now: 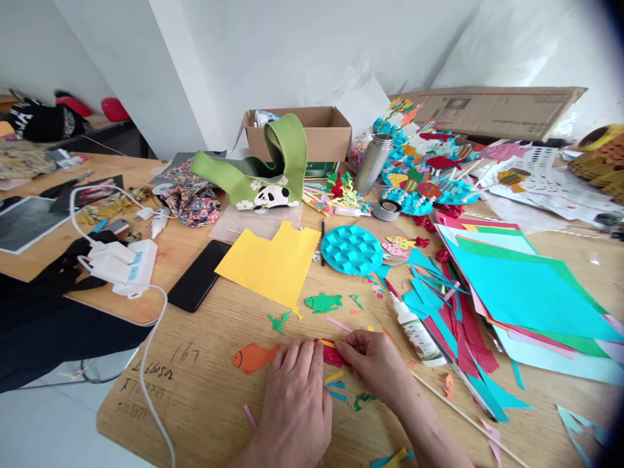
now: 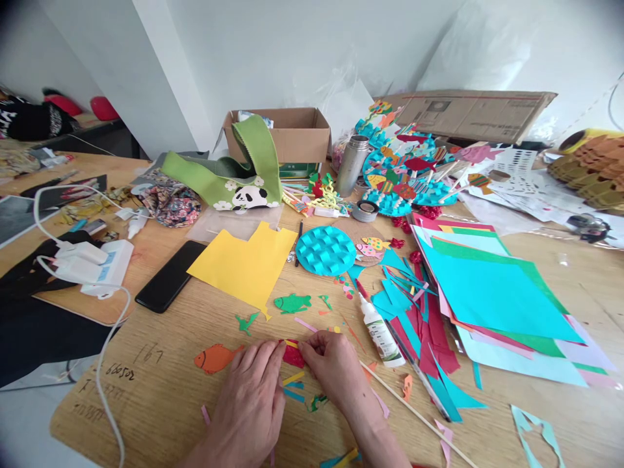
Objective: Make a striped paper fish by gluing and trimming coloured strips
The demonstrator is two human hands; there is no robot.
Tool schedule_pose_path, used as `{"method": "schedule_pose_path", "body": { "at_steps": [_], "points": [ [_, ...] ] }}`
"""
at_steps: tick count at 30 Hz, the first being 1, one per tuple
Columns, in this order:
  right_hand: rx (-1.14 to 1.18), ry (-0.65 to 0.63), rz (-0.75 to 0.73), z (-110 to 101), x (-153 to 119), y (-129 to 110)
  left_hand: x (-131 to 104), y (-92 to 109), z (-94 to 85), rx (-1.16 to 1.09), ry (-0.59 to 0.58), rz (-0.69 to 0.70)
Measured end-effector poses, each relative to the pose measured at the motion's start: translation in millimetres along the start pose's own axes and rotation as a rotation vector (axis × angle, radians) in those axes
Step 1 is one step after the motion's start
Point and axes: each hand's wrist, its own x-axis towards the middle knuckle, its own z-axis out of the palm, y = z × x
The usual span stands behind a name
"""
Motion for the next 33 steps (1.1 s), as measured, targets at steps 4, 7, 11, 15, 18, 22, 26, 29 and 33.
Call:
{"method": "schedule_pose_path", "body": {
  "at_steps": [4, 7, 11, 15, 18, 22, 26, 29, 33],
  "points": [
    [0.014, -0.004, 0.009, -0.1, 0.4, -0.4, -0.1, 0.5, -0.4, 0.002, -0.006, -0.001],
    [0.011, 0.001, 0.001, -0.1, 0.3, -0.2, -0.5, 1.1, -1.0, 0.001, -0.009, -0.004],
    [0.012, 0.001, 0.004, 0.1, -1.1, -0.3, 0.1, 2.0, -2.3, -0.009, -0.013, -0.005],
    [0.000, -0.001, 0.002, -0.1, -2.1, -1.3, 1.3, 3.1, -3.5, -0.017, -0.012, -0.011],
    [-0.008, 0.008, 0.000, 0.0, -1.5, -1.3, 2.0, 3.7, -3.7, -0.014, -0.013, -0.015],
    [-0.003, 0.004, 0.011, 0.0, -1.1, -2.2, 1.4, 4.0, -2.7, -0.016, -0.009, -0.015],
    [-0.010, 0.010, 0.014, -0.4, -1.7, -4.6, 1.3, 4.0, -1.7, -0.017, -0.003, -0.017],
    [-0.016, 0.016, 0.010, 0.1, -1.9, -4.5, 2.6, 4.2, -2.0, -0.016, -0.003, -0.022],
    [-0.022, 0.023, 0.004, 0.6, -1.8, -2.9, 4.2, 4.7, -3.0, -0.022, -0.009, -0.020]
  ]
}}
